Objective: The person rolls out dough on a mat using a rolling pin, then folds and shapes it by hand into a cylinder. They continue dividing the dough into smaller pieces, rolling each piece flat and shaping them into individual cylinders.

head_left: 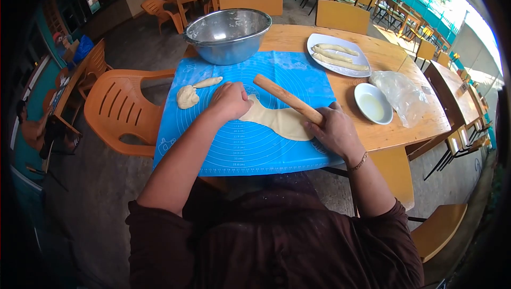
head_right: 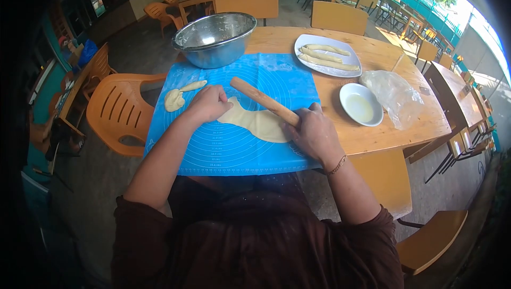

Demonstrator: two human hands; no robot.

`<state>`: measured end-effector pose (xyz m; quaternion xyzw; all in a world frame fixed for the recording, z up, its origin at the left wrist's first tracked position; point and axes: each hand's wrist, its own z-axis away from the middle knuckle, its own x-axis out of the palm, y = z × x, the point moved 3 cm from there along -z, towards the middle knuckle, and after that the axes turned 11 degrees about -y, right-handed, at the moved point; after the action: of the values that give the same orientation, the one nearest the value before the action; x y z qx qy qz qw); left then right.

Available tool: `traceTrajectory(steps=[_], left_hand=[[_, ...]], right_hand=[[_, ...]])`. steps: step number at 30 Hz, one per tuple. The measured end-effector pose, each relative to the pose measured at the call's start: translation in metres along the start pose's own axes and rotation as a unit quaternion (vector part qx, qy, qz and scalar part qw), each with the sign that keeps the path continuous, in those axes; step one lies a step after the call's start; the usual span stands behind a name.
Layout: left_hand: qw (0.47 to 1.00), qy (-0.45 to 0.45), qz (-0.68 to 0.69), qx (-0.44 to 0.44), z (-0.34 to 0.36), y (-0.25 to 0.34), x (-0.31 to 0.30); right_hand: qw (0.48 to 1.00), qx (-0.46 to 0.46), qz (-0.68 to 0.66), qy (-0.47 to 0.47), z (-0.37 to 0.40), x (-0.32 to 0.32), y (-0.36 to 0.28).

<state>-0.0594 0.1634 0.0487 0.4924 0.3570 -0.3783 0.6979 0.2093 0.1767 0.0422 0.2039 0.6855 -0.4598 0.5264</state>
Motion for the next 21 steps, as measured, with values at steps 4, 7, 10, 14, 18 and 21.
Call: traceTrajectory(steps=[4,7,10,14,18,21], left_hand=[[0.996,0.070,0.051,0.000,-0.003,-0.003,0.002],[0.999,0.031,0.018,-0.040,-0.001,-0.001,-0.003],[0.998,-0.023,0.055,0.005,-0.003,-0.005,-0.002],[0.981,0.019,0.156,0.113,0.026,-0.008,-0.004],[0.941,0.017,0.305,0.147,0.083,0.015,-0.013],[0.925,0.018,0.328,0.190,0.116,0.027,-0.016]], right_hand=[[1.000,0.004,0.016,0.000,-0.016,0.004,-0.001],[1.000,-0.007,0.014,-0.008,-0.023,0.004,-0.003],[0.999,0.020,-0.027,-0.034,-0.024,0.000,-0.010],[0.998,-0.007,-0.056,0.002,-0.020,0.002,-0.005],[0.992,-0.003,-0.123,-0.025,-0.014,-0.003,-0.004],[0.981,-0.017,-0.190,-0.037,-0.006,-0.005,-0.005]])
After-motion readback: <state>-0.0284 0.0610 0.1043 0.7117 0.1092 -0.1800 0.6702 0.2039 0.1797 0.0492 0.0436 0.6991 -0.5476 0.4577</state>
